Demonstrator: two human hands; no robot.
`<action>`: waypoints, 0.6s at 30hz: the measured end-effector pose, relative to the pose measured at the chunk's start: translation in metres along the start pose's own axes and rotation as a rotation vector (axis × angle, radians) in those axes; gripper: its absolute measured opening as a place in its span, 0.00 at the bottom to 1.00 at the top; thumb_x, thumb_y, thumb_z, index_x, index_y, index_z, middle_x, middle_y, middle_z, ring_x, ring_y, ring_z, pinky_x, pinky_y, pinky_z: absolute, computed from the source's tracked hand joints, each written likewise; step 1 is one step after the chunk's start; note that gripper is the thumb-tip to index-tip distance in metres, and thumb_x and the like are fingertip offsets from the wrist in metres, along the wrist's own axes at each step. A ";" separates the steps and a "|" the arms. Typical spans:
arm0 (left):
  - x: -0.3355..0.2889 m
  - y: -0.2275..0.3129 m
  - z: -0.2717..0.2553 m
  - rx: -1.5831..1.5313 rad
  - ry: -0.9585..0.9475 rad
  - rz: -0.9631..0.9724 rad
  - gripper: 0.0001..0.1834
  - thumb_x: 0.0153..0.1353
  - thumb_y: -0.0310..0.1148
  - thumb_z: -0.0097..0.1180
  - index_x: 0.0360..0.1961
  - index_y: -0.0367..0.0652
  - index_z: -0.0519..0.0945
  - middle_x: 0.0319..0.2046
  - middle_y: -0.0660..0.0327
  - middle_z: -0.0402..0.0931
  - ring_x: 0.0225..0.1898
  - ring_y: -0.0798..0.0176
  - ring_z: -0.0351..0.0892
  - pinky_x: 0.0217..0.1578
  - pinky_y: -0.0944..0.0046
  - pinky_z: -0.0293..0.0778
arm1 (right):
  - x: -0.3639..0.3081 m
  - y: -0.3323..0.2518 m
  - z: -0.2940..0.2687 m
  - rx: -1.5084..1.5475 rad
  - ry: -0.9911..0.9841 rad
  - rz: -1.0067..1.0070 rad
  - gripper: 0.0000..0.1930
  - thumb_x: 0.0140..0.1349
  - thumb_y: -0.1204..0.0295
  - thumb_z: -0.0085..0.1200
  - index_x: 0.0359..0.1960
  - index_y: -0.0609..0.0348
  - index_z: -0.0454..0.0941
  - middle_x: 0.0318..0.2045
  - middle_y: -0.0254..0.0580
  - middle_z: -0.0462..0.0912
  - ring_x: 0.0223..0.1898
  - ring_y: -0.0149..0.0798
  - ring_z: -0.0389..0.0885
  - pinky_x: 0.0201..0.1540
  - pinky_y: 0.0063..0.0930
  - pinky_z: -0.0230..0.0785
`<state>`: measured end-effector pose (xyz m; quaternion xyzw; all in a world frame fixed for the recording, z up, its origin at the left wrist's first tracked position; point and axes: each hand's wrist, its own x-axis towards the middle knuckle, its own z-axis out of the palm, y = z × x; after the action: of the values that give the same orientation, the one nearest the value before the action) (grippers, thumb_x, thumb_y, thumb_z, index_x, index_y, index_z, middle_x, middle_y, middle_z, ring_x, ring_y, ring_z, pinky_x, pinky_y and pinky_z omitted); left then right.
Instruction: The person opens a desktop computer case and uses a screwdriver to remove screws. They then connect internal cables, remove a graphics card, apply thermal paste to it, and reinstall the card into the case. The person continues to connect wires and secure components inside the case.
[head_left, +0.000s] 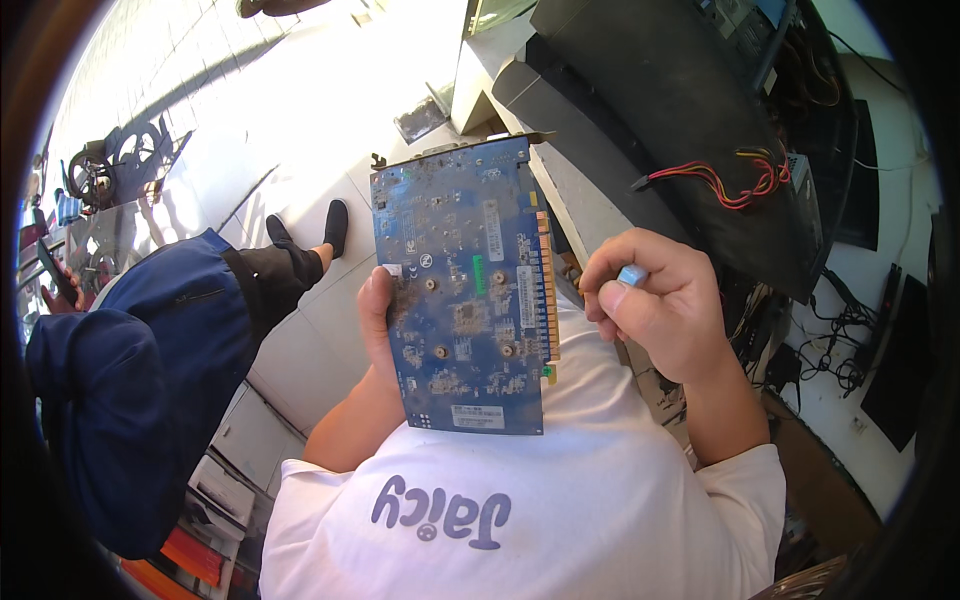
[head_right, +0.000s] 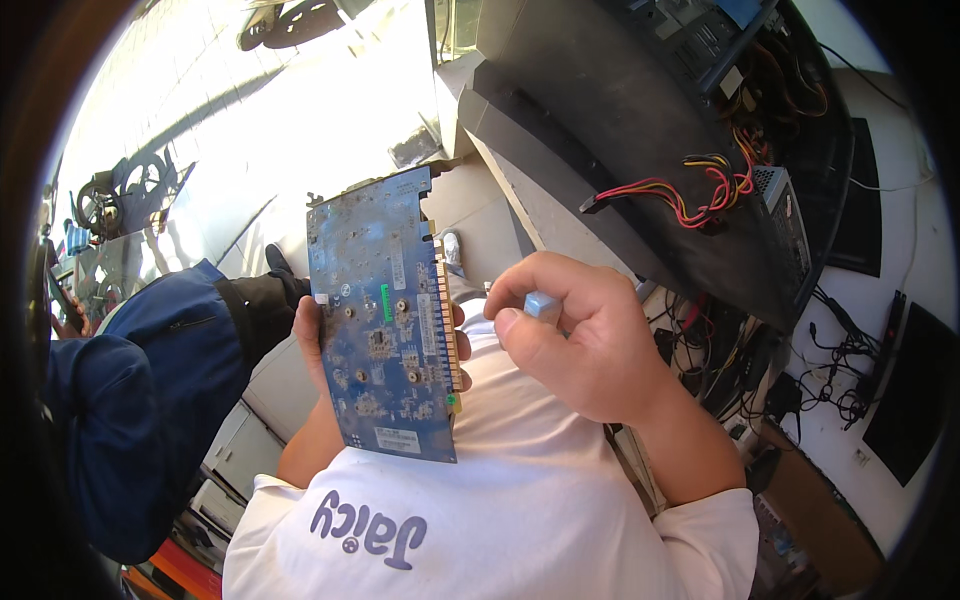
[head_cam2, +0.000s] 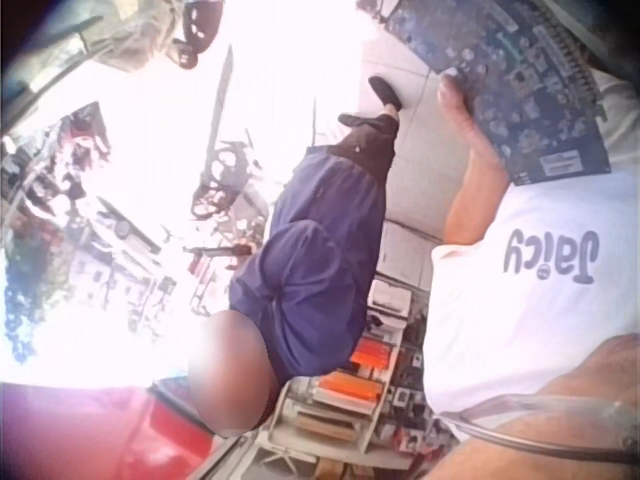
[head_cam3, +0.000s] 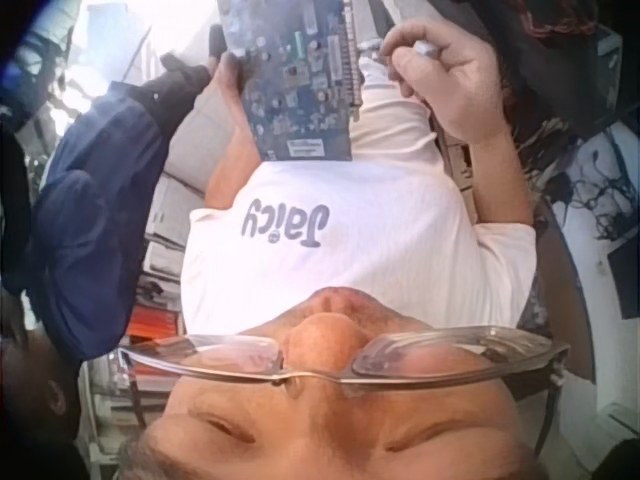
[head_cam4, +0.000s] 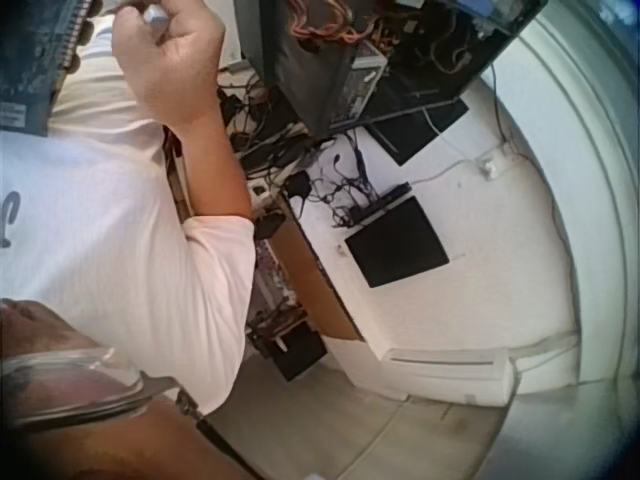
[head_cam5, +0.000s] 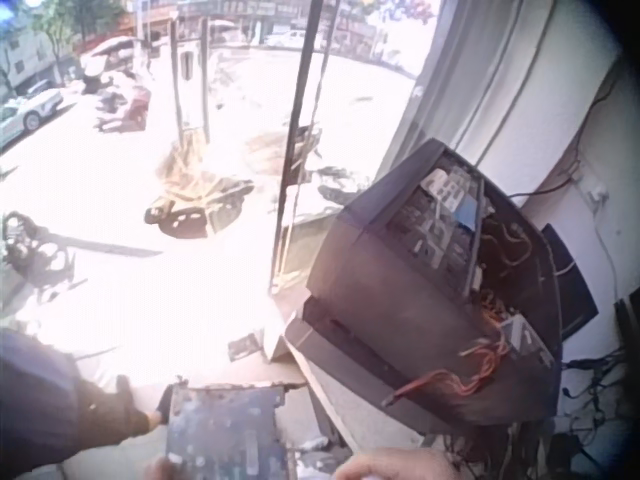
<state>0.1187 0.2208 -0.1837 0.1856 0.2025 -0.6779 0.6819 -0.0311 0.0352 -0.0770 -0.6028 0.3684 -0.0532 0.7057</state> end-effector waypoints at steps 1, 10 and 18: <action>-0.001 0.000 0.004 -0.021 -0.009 0.006 0.57 0.55 0.74 0.47 0.72 0.39 0.57 0.59 0.34 0.67 0.54 0.30 0.76 0.45 0.30 0.79 | 0.004 0.000 0.001 -0.033 -0.044 0.079 0.08 0.62 0.77 0.50 0.39 0.69 0.78 0.26 0.40 0.80 0.23 0.23 0.76 0.25 0.18 0.68; 0.000 0.000 0.016 -0.069 -0.255 0.115 0.45 0.65 0.67 0.46 0.69 0.38 0.63 0.62 0.45 0.70 0.59 0.50 0.77 0.55 0.49 0.79 | 0.037 -0.008 0.009 0.140 -0.132 0.311 0.08 0.64 0.71 0.58 0.39 0.64 0.80 0.23 0.34 0.80 0.19 0.21 0.73 0.21 0.14 0.64; 0.028 0.029 0.015 0.412 -0.033 0.249 0.38 0.70 0.65 0.38 0.65 0.45 0.69 0.59 0.55 0.74 0.59 0.52 0.75 0.57 0.45 0.74 | 0.040 -0.011 0.013 -0.384 -0.120 -0.695 0.04 0.57 0.78 0.61 0.34 0.63 0.80 0.27 0.34 0.79 0.22 0.29 0.74 0.22 0.23 0.63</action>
<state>0.1477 0.1895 -0.1862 0.3334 0.0242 -0.6184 0.7112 0.0100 0.0221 -0.0856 -0.8146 0.1038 -0.1837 0.5403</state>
